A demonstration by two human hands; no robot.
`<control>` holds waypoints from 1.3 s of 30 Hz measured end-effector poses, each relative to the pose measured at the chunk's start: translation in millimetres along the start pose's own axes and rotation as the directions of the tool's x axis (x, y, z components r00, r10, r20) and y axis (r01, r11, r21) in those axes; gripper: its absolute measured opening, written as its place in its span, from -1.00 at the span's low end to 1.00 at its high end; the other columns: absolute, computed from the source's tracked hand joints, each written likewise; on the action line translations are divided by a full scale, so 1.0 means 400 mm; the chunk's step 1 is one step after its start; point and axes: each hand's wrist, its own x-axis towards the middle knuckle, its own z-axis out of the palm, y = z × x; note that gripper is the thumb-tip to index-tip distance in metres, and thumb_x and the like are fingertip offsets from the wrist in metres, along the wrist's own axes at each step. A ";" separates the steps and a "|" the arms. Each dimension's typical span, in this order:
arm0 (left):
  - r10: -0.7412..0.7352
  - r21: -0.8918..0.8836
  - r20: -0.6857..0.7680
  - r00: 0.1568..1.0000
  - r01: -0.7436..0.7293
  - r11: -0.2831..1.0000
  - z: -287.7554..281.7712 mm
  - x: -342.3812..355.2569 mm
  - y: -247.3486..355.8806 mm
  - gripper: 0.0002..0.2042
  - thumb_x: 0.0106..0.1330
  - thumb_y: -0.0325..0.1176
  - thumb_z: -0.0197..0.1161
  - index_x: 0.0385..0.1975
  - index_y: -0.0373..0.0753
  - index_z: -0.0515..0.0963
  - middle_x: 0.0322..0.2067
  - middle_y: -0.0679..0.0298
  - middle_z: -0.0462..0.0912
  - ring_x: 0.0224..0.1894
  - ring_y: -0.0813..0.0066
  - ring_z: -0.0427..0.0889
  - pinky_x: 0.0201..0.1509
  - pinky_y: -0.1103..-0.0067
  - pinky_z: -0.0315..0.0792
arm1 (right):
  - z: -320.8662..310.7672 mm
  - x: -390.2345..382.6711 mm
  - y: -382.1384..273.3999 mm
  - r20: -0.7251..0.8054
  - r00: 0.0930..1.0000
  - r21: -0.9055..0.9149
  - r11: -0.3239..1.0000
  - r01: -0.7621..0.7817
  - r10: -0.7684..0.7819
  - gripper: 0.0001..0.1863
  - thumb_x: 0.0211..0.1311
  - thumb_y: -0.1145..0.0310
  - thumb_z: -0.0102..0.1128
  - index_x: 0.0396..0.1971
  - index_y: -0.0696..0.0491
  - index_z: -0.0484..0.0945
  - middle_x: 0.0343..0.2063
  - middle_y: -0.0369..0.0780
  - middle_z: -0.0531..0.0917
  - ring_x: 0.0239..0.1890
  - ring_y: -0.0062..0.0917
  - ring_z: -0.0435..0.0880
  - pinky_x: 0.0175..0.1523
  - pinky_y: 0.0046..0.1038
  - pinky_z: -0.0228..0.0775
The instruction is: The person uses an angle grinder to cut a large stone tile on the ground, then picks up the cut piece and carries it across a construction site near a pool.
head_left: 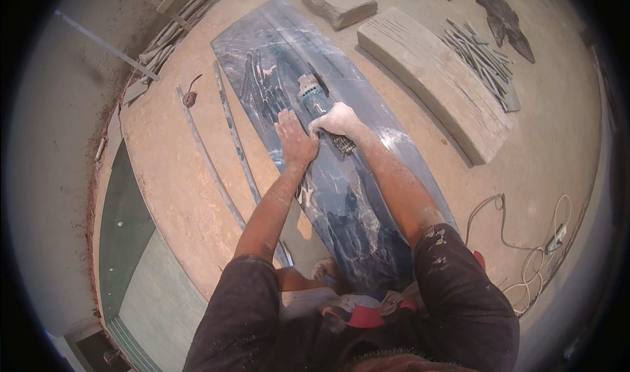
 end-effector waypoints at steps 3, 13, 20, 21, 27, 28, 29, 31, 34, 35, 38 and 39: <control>0.001 0.002 0.001 1.000 -0.001 1.000 -0.002 0.002 0.008 -0.25 0.44 -0.10 0.16 0.46 -0.54 0.15 0.51 -0.23 0.12 0.61 -0.14 -0.03 0.68 0.06 -0.20 | -0.007 -0.004 0.008 0.008 1.000 0.000 1.000 0.002 -0.002 -0.17 -0.39 -0.08 0.58 -0.22 0.39 0.71 -0.23 0.07 0.79 -0.15 -0.24 0.81 -0.04 -0.37 0.64; -0.007 -0.003 -0.006 1.000 0.007 1.000 -0.004 0.002 0.010 -0.28 0.48 -0.09 0.11 0.44 -0.55 0.18 0.50 -0.24 0.14 0.61 -0.14 -0.01 0.68 0.06 -0.19 | -0.024 -0.035 -0.007 0.062 0.997 0.025 0.999 -0.042 0.040 -0.18 -0.41 0.00 0.58 -0.12 0.35 0.72 -0.06 0.12 0.76 0.01 -0.18 0.78 0.08 -0.36 0.63; -0.004 -0.002 -0.024 1.000 0.004 1.000 0.004 0.002 0.003 -0.27 0.49 -0.06 0.11 0.44 -0.56 0.19 0.50 -0.24 0.14 0.61 -0.13 -0.01 0.68 0.07 -0.20 | -0.020 -0.050 -0.002 0.046 0.998 0.026 0.999 -0.040 0.039 -0.16 -0.39 -0.03 0.56 -0.10 0.34 0.72 -0.08 0.12 0.76 0.00 -0.18 0.79 0.07 -0.34 0.62; -0.009 -0.009 -0.025 1.000 0.009 1.000 0.003 0.002 0.004 -0.27 0.49 -0.06 0.11 0.44 -0.55 0.18 0.50 -0.24 0.14 0.61 -0.12 -0.01 0.68 0.07 -0.20 | -0.020 -0.050 0.001 0.041 0.999 0.025 0.999 -0.035 0.034 -0.16 -0.38 -0.03 0.56 -0.10 0.34 0.72 -0.07 0.12 0.76 0.01 -0.18 0.79 0.08 -0.34 0.62; -0.022 -0.021 -0.018 1.000 0.021 1.000 0.005 0.005 0.006 -0.27 0.48 -0.07 0.11 0.45 -0.55 0.18 0.50 -0.24 0.14 0.61 -0.12 0.00 0.68 0.08 -0.19 | -0.015 -0.047 0.013 0.029 0.999 0.000 0.999 -0.038 0.038 -0.14 -0.31 -0.07 0.56 -0.05 0.34 0.70 -0.03 0.14 0.75 0.05 -0.16 0.78 0.11 -0.33 0.62; -0.020 -0.016 -0.023 1.000 0.020 1.000 0.006 0.006 0.003 -0.27 0.48 -0.07 0.11 0.45 -0.54 0.18 0.50 -0.24 0.14 0.61 -0.11 -0.01 0.68 0.08 -0.19 | -0.015 -0.048 0.012 0.032 0.999 -0.004 0.999 -0.038 0.038 -0.14 -0.30 -0.07 0.56 -0.04 0.34 0.70 -0.03 0.14 0.75 0.06 -0.16 0.77 0.12 -0.33 0.62; -0.018 -0.012 -0.025 1.000 0.018 1.000 0.006 0.005 0.002 -0.27 0.47 -0.07 0.11 0.45 -0.54 0.18 0.51 -0.23 0.13 0.61 -0.11 -0.01 0.68 0.08 -0.19 | -0.013 -0.049 0.014 0.035 0.999 -0.008 0.999 -0.040 0.040 -0.13 -0.30 -0.07 0.56 -0.04 0.34 0.70 -0.03 0.14 0.75 0.06 -0.16 0.77 0.13 -0.33 0.62; -0.020 -0.015 -0.020 1.000 0.020 1.000 0.007 0.003 0.000 -0.27 0.47 -0.07 0.11 0.45 -0.54 0.18 0.51 -0.23 0.14 0.61 -0.11 -0.01 0.68 0.08 -0.19 | -0.011 -0.049 0.016 0.039 0.998 -0.003 0.999 -0.040 0.040 -0.13 -0.30 -0.07 0.56 -0.03 0.34 0.70 -0.02 0.14 0.74 0.07 -0.16 0.77 0.13 -0.32 0.61; -0.020 -0.018 -0.017 1.000 0.020 1.000 0.007 0.006 0.007 -0.27 0.47 -0.06 0.11 0.44 -0.55 0.19 0.50 -0.24 0.14 0.61 -0.11 -0.01 0.68 0.08 -0.19 | -0.012 -0.048 0.025 0.035 0.998 0.010 0.999 -0.051 0.051 -0.13 -0.29 -0.07 0.56 -0.03 0.33 0.70 -0.02 0.14 0.74 0.08 -0.16 0.76 0.14 -0.32 0.61; -0.023 -0.018 -0.016 1.000 0.022 1.000 0.007 0.007 0.006 -0.27 0.47 -0.06 0.11 0.44 -0.55 0.19 0.50 -0.24 0.14 0.61 -0.11 -0.01 0.68 0.08 -0.19 | -0.011 -0.049 0.025 0.035 0.998 0.014 0.998 -0.056 0.055 -0.13 -0.29 -0.07 0.56 -0.03 0.33 0.70 -0.01 0.14 0.74 0.08 -0.16 0.76 0.15 -0.32 0.61; -0.021 -0.016 -0.017 1.000 0.021 1.000 0.006 0.006 0.005 -0.26 0.48 -0.05 0.10 0.45 -0.55 0.18 0.50 -0.24 0.14 0.61 -0.11 -0.01 0.68 0.08 -0.19 | -0.010 -0.053 0.027 0.031 0.998 0.016 0.998 -0.052 0.052 -0.14 -0.29 -0.06 0.55 -0.03 0.33 0.70 -0.01 0.14 0.74 0.08 -0.16 0.76 0.13 -0.32 0.61; -0.021 -0.013 -0.016 1.000 0.021 1.000 0.006 0.006 0.005 -0.26 0.48 -0.05 0.10 0.45 -0.55 0.18 0.50 -0.24 0.14 0.61 -0.11 -0.01 0.68 0.08 -0.19 | -0.011 -0.054 0.028 0.033 0.998 0.017 0.999 -0.050 0.049 -0.14 -0.29 -0.06 0.55 -0.03 0.33 0.70 -0.01 0.13 0.74 0.07 -0.16 0.76 0.13 -0.32 0.61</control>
